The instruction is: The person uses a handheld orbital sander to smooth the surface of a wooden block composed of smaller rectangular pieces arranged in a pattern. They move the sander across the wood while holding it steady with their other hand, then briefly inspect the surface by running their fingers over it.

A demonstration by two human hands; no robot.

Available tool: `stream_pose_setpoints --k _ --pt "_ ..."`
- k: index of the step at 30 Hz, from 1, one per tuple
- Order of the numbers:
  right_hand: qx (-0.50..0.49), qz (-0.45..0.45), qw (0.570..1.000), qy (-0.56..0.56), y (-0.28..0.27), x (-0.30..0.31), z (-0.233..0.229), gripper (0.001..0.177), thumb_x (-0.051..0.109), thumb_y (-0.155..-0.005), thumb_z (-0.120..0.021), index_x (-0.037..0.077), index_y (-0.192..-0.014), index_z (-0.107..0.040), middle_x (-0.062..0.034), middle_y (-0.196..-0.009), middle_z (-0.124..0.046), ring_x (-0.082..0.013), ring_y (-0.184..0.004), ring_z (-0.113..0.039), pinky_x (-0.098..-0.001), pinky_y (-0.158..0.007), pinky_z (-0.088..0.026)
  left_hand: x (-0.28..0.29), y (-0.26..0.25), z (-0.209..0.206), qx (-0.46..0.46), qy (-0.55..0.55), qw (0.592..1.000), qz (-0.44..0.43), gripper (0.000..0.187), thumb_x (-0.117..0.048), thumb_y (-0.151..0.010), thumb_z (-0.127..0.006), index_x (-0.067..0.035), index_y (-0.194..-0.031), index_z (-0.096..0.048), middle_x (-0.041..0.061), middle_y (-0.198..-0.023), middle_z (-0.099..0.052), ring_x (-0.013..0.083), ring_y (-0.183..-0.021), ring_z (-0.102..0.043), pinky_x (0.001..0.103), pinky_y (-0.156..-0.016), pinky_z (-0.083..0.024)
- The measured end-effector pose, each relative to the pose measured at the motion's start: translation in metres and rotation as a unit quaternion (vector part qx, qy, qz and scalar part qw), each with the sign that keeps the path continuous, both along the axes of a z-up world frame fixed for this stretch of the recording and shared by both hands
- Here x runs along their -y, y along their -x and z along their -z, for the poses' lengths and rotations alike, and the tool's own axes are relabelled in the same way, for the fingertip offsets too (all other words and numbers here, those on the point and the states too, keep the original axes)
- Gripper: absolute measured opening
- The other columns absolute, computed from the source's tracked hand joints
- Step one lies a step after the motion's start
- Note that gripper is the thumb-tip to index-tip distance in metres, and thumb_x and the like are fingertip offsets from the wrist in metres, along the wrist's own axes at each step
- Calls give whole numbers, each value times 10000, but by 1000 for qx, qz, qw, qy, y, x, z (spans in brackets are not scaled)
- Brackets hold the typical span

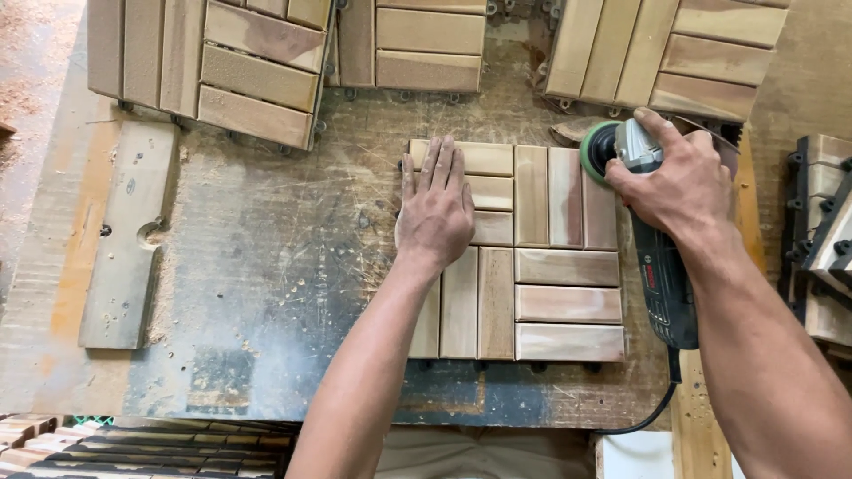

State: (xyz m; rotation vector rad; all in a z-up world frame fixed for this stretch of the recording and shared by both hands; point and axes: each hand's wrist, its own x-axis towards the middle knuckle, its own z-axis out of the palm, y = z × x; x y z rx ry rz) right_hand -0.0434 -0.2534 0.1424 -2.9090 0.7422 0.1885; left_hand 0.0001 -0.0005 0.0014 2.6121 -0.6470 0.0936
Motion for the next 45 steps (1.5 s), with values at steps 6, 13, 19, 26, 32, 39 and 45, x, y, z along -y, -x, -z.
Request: stream_pose_setpoints --k 6,13,19,26,32,39,45 --pt "6 13 1000 15 -6 14 6 762 567 -926 -621 340 -1634 -455 -234 -1093 -522 -417 -950 -603 -564 -777 -566 0 0 2 13 -1 1000 2 589 -288 -1052 -311 -14 -1574 -314 144 -1684 -223 284 -1580 -128 553 -1289 -30" --pt "2 25 1000 -1 -8 -2 -5 752 540 -911 -624 344 -1618 -463 -252 -1173 -537 -502 -1052 -607 -620 -823 -559 0 0 2 12 0 1000 1 590 -305 -1057 -309 -21 -1574 -318 138 -1685 -224 276 -1581 -124 542 -1291 -25" --pt "2 17 1000 8 -12 -1 -2 755 554 -899 -626 358 -1612 -470 -255 -1182 -549 -507 -1031 -632 -616 -827 -565 -1 -1 -3 -8 -11 1000 6 597 -305 -1054 -285 -26 -1582 -279 137 -1690 -195 277 -1582 -101 535 -1288 -10" --pt "-4 32 999 37 -13 -5 -4 745 578 -913 -608 344 -1607 -472 -246 -1149 -527 -537 -1017 -633 -620 -771 -590 -1 0 -2 -3 7 1000 2 594 -290 -1049 -314 -16 -1576 -304 142 -1688 -207 278 -1581 -115 538 -1289 -16" --pt "11 11 999 42 -13 2 5 755 599 -931 -626 329 -1617 -463 -244 -1110 -541 -474 -957 -642 -587 -792 -574 1 -1 -3 8 8 1000 4 586 -285 -1050 -317 -14 -1570 -324 141 -1685 -220 278 -1579 -131 545 -1289 -30" --pt "27 8 999 27 -15 -8 3 733 548 -909 -611 300 -1590 -499 -266 -1119 -528 -551 -1016 -628 -648 -869 -523 1 1 0 6 20 1000 1 580 -297 -1058 -329 -23 -1569 -332 138 -1683 -229 277 -1580 -140 539 -1293 -28" --pt "45 3 999 13 -16 -3 6 729 520 -880 -644 297 -1565 -531 -288 -1166 -551 -533 -1051 -616 -624 -919 -499 0 0 4 14 15 1000 -2 588 -293 -1051 -338 -17 -1570 -335 136 -1682 -241 276 -1579 -143 543 -1292 -27"
